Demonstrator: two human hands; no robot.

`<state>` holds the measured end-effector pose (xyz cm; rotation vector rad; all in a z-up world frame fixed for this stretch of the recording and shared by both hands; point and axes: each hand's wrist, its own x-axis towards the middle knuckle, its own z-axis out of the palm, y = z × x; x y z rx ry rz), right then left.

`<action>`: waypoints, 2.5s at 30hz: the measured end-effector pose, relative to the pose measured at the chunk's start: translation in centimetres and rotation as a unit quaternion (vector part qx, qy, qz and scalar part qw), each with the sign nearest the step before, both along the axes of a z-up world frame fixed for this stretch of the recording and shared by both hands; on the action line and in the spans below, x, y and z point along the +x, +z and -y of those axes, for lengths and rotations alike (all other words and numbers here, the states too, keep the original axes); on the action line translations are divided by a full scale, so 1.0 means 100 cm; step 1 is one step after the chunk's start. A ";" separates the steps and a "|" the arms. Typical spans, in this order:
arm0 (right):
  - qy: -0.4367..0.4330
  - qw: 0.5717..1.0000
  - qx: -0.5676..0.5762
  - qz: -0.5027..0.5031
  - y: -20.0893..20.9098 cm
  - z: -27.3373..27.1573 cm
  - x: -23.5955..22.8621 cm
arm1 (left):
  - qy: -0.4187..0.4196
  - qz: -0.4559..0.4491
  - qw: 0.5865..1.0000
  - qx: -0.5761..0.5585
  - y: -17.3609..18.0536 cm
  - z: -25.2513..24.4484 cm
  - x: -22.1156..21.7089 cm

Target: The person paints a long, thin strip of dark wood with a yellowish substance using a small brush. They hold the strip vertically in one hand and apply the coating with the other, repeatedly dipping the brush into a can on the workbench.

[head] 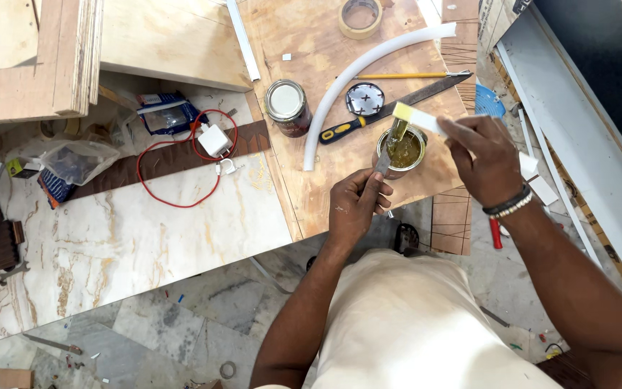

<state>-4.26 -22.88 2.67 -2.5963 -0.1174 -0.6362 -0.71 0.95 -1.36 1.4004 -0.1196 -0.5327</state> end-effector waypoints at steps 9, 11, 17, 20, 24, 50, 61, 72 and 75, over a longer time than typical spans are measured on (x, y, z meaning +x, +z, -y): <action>0.020 0.999 -0.027 0.034 -0.003 0.002 0.005 | 0.020 0.003 1.000 0.009 -0.007 -0.004 0.001; 0.009 0.999 -0.026 0.037 -0.004 0.002 0.011 | 0.021 0.004 1.000 0.008 -0.006 -0.004 0.000; -0.031 0.959 0.278 -0.045 -0.021 -0.002 0.000 | 0.024 0.001 1.000 0.008 -0.002 -0.004 0.003; -0.033 0.847 0.510 -0.145 -0.044 -0.009 -0.016 | 0.023 -0.001 1.000 0.012 0.001 -0.001 0.004; -0.062 0.719 0.665 -0.192 -0.071 -0.026 -0.034 | 0.019 0.022 0.999 0.040 0.003 0.006 0.005; -0.052 0.836 0.501 -0.216 -0.069 -0.029 -0.056 | 0.015 0.008 0.996 0.089 -0.022 0.012 0.008; -0.124 0.974 -0.056 -0.179 -0.020 -0.006 -0.062 | 0.014 0.015 0.997 0.073 -0.031 0.007 0.003; -0.068 0.935 0.256 -0.236 -0.009 0.015 -0.050 | 0.006 0.018 0.998 0.056 -0.023 0.011 0.006; -0.114 0.893 0.352 -0.256 -0.034 0.001 -0.045 | 0.003 0.018 0.998 0.059 -0.022 0.011 0.007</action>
